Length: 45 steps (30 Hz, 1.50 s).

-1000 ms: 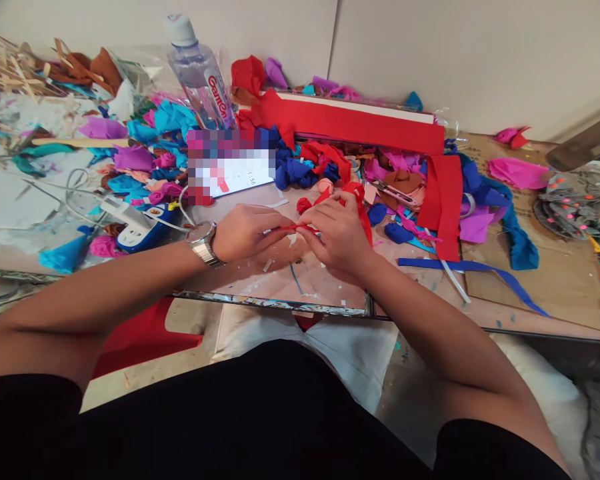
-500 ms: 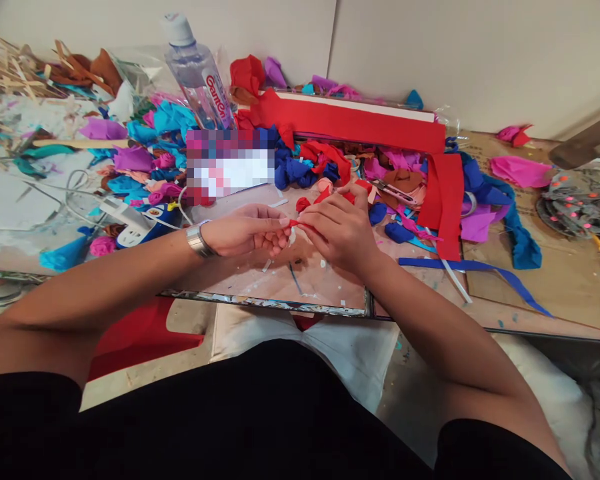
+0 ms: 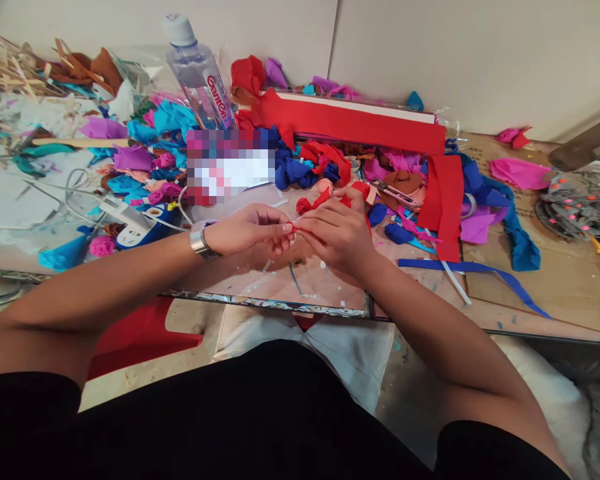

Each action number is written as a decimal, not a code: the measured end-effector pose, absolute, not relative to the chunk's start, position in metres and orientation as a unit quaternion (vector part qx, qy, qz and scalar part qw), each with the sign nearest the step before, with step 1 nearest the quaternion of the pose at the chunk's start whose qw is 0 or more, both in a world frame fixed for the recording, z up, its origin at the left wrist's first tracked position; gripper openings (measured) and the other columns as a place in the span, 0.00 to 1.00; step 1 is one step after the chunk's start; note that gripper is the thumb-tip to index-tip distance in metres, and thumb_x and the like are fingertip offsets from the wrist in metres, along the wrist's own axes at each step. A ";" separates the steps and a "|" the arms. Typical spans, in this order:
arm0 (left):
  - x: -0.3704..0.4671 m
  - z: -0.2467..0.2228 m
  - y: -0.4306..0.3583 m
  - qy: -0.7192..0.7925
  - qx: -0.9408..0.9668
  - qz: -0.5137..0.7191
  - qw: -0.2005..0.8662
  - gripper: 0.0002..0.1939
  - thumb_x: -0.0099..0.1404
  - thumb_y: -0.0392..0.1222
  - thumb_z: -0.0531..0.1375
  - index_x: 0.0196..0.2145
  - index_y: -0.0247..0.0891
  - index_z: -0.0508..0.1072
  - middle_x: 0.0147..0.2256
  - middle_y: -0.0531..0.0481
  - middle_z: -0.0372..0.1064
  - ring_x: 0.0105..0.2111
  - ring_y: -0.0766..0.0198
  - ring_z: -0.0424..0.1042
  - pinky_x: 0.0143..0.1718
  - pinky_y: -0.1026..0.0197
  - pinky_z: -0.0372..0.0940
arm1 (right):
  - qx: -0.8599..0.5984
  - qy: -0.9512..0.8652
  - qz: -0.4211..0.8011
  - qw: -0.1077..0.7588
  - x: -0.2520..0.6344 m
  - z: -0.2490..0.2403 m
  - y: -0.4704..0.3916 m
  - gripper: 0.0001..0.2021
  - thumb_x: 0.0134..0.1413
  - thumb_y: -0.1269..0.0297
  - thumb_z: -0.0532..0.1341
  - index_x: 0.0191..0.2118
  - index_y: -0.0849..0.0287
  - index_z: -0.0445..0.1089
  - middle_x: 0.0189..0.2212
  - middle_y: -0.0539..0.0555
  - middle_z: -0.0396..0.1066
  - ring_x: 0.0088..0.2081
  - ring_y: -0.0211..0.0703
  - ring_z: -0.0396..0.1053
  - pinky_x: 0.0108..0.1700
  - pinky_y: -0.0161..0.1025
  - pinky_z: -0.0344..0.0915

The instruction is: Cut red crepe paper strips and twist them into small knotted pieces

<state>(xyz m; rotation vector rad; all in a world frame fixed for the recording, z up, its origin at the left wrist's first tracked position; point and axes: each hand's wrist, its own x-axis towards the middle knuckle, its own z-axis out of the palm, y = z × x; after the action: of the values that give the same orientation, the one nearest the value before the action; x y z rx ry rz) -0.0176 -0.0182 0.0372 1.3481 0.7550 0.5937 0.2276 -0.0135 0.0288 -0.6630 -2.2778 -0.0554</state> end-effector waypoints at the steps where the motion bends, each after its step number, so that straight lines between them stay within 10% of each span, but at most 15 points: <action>1: -0.018 0.036 -0.018 0.339 0.637 0.275 0.636 0.23 0.67 0.59 0.71 0.35 0.32 0.80 0.30 0.47 0.79 0.27 0.68 0.76 0.32 0.65 0.71 | -0.264 -0.888 -0.018 0.375 0.227 0.029 -0.014 0.04 0.69 0.63 0.68 0.44 0.49 0.82 0.40 0.49 0.87 0.42 0.48 0.81 0.57 0.53 0.65; 10: -0.022 0.031 -0.023 0.316 0.874 0.333 0.161 0.19 0.80 0.52 0.56 0.43 0.39 0.82 0.35 0.45 0.82 0.33 0.63 0.78 0.37 0.61 0.66 | -0.324 -0.861 0.034 0.390 0.222 0.027 -0.016 0.07 0.69 0.55 0.67 0.40 0.47 0.82 0.36 0.49 0.86 0.41 0.50 0.80 0.62 0.58 0.61; 20: -0.032 0.027 -0.016 0.272 0.919 0.287 0.019 0.18 0.82 0.41 0.51 0.49 0.40 0.81 0.43 0.44 0.83 0.39 0.63 0.80 0.38 0.61 0.67 | -0.326 -0.852 0.071 0.403 0.218 0.024 -0.018 0.08 0.69 0.58 0.66 0.38 0.52 0.78 0.36 0.49 0.83 0.41 0.48 0.78 0.58 0.54 0.61; 25: -0.025 0.034 -0.022 0.310 0.882 0.326 0.141 0.18 0.80 0.52 0.56 0.45 0.38 0.82 0.41 0.43 0.83 0.38 0.61 0.80 0.40 0.60 0.69 | -0.307 -0.859 0.036 0.409 0.218 0.025 -0.019 0.06 0.69 0.60 0.64 0.38 0.53 0.76 0.36 0.51 0.82 0.42 0.49 0.77 0.56 0.54 0.62; 30: -0.014 0.038 -0.026 0.323 0.677 0.276 0.601 0.35 0.76 0.71 0.52 0.37 0.34 0.77 0.31 0.42 0.79 0.29 0.62 0.79 0.32 0.60 0.72 | -0.297 -0.878 -0.014 0.374 0.221 0.027 -0.018 0.05 0.70 0.60 0.63 0.40 0.50 0.76 0.38 0.50 0.83 0.44 0.51 0.76 0.60 0.57 0.60; 35: -0.013 0.041 -0.026 0.319 0.568 0.238 0.720 0.28 0.67 0.67 0.68 0.34 0.36 0.72 0.26 0.50 0.72 0.26 0.64 0.78 0.27 0.64 0.69 | -0.285 -0.888 -0.044 0.358 0.223 0.032 -0.021 0.06 0.71 0.62 0.62 0.42 0.49 0.78 0.39 0.49 0.84 0.44 0.51 0.76 0.61 0.58 0.59; 45: -0.023 0.032 -0.023 0.295 0.890 0.308 0.161 0.19 0.81 0.50 0.54 0.44 0.38 0.80 0.39 0.43 0.81 0.37 0.61 0.78 0.40 0.60 0.67 | -0.330 -0.859 0.061 0.386 0.220 0.025 -0.021 0.05 0.66 0.60 0.66 0.38 0.52 0.78 0.35 0.51 0.83 0.42 0.51 0.77 0.55 0.54 0.62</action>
<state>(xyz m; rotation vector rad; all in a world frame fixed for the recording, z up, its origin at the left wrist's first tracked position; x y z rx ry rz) -0.0226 -0.0232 0.0318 2.5420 0.8410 0.8791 0.2196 -0.0212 0.0251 -0.8413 -2.1888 0.1564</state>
